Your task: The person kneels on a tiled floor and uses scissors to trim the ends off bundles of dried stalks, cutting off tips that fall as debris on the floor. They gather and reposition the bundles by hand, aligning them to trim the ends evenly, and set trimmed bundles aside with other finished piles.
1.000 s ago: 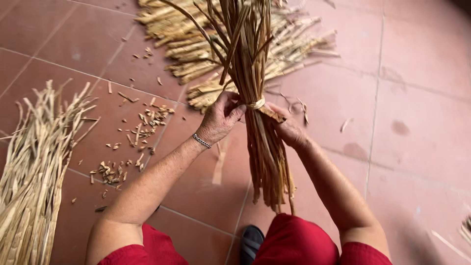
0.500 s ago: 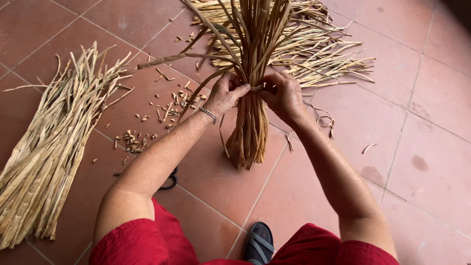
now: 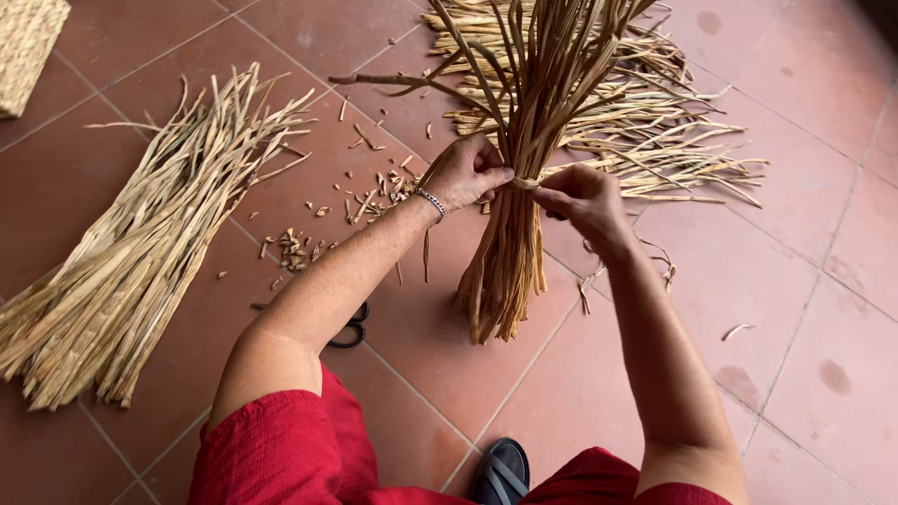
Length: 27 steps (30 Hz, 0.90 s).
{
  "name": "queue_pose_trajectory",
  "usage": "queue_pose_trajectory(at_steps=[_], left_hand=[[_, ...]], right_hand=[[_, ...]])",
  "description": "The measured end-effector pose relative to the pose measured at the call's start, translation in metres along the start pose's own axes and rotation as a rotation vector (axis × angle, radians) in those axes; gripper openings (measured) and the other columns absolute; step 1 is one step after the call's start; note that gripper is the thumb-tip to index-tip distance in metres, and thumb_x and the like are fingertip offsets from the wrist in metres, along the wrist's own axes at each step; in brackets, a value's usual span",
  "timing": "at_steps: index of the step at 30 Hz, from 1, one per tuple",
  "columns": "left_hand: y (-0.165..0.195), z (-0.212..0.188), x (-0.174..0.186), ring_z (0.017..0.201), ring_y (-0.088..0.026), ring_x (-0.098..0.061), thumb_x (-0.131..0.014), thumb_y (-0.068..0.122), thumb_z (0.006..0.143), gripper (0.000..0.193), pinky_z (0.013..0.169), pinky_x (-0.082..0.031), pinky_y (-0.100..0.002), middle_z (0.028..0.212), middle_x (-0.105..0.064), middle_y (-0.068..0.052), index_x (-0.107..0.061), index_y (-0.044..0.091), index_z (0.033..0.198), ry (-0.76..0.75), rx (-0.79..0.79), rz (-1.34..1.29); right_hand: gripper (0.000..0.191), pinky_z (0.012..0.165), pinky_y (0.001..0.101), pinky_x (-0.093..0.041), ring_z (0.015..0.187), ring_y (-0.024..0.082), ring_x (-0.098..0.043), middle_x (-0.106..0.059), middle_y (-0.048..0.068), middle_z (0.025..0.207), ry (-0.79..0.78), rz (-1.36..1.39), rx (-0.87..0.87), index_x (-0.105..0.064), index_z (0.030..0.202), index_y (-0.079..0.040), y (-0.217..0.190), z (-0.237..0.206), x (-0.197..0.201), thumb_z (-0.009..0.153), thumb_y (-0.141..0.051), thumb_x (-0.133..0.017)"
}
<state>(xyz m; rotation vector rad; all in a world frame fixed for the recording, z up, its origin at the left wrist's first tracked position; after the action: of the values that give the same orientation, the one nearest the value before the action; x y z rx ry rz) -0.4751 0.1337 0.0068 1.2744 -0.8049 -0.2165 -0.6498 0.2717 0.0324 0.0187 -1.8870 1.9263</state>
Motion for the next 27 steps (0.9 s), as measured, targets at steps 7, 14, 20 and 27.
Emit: queue_pose_trajectory(at_steps=[7,14,20,27], left_hand=[[-0.001,0.02,-0.006,0.095,-0.022,-0.077,-0.089,0.022,0.079,0.048,0.086,-0.064,-0.035,0.107,-0.079,-0.012,-0.07,-0.001,0.116,-0.261,-0.196,-0.182],[-0.008,0.046,-0.014,0.083,-0.02,-0.072,-0.082,0.023,0.081,0.047,0.073,-0.061,-0.036,0.102,-0.08,-0.014,-0.073,0.0,0.122,-0.428,-0.022,-0.288],[0.003,0.059,0.006,0.079,-0.019,-0.078,-0.089,0.027,0.065,0.055,0.069,-0.064,-0.032,0.094,-0.081,-0.011,-0.072,0.001,0.11,-0.265,-0.104,0.068],[0.002,0.056,0.018,0.091,-0.022,-0.071,-0.077,0.017,0.074,0.023,0.08,-0.058,-0.037,0.092,-0.074,-0.008,-0.076,0.011,0.097,-0.081,-0.224,1.027]], right_hand=[[0.046,0.091,0.0336,-0.055,0.111,0.013,-0.067,-0.071,0.003,0.12,-0.2,0.292,0.029,-0.062,0.127,-0.004,0.014,0.012,0.007,0.088,-0.025,-0.076],[0.036,0.094,0.0359,-0.052,0.11,0.019,-0.064,-0.067,0.009,0.122,-0.277,0.418,-0.041,-0.062,0.128,0.004,0.033,0.047,-0.01,0.103,-0.022,-0.062],[0.037,0.104,0.0359,-0.048,0.115,0.02,-0.062,-0.068,0.013,0.124,-0.257,0.453,0.111,-0.062,0.119,0.009,0.043,0.065,-0.036,0.114,-0.028,-0.06],[0.036,0.095,0.0323,-0.048,0.103,0.017,-0.061,-0.066,0.012,0.116,-0.148,0.401,0.181,-0.061,0.12,0.005,0.042,0.072,-0.069,0.114,-0.03,-0.061]])
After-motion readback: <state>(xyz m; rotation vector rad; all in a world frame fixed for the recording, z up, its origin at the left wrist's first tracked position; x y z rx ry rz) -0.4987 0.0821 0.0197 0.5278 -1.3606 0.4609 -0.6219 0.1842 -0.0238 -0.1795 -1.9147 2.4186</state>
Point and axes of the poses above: each hand's wrist, its own z-axis towards the middle knuckle, its own x-axis out of the back of the hand, y = z × x, the point moved 6 cm from there along z, towards the middle knuckle
